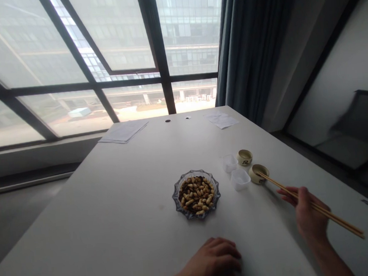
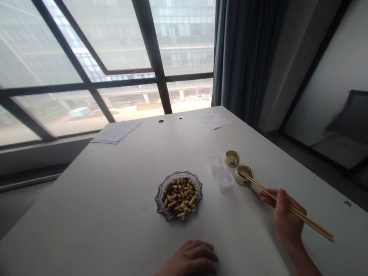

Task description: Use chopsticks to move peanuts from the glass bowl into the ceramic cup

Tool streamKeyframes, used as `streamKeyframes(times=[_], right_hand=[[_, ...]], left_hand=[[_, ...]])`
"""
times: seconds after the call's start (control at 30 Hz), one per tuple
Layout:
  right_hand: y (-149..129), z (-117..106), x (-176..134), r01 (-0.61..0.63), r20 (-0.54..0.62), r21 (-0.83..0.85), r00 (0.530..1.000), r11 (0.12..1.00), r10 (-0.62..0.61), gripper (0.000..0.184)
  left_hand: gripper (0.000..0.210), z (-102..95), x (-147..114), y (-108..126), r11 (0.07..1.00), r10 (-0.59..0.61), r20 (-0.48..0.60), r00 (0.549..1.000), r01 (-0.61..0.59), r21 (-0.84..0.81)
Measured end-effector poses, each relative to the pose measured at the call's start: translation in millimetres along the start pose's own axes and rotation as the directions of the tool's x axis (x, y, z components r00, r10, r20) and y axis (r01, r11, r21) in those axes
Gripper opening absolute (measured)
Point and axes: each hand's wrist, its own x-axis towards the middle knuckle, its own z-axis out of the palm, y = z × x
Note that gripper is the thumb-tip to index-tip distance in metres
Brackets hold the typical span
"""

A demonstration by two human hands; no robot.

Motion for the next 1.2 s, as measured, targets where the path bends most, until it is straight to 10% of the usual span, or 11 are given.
streamKeyframes(times=[0.33,0.5,0.73,0.9,1.2], right_hand=[[-1.7,0.9,-4.6,0.113,-0.032,0.031,0.993,0.993,-0.112,0.047],[-31.0,20.7,-19.4,0.199,0.148,0.008,0.969,0.98,-0.198,0.04],[-58.4,89.8,-40.8,0.32,0.652,0.057,0.706,0.946,-0.278,0.033],[-51.3,130.9,-51.1,0.319,0.802,-0.022,0.572,0.947,-0.174,0.04],[-45.6,149.8,-67.5,0.382,0.767,-0.129,0.624,0.915,-0.152,0.044]], left_hand=[[0.023,-0.6,0.8,3.6,1.0,-0.015,-0.006,1.0,0.015,0.012],[0.018,-2.7,2.1,4.1,1.0,-0.016,0.023,1.0,0.016,0.004],[0.016,-1.3,1.7,1.8,1.0,-0.006,0.014,1.0,0.005,0.025],[0.011,5.2,0.7,-4.6,1.0,0.003,0.014,1.0,-0.003,0.02],[0.009,13.9,-0.2,-13.2,0.999,0.022,-0.005,1.0,-0.022,0.023]])
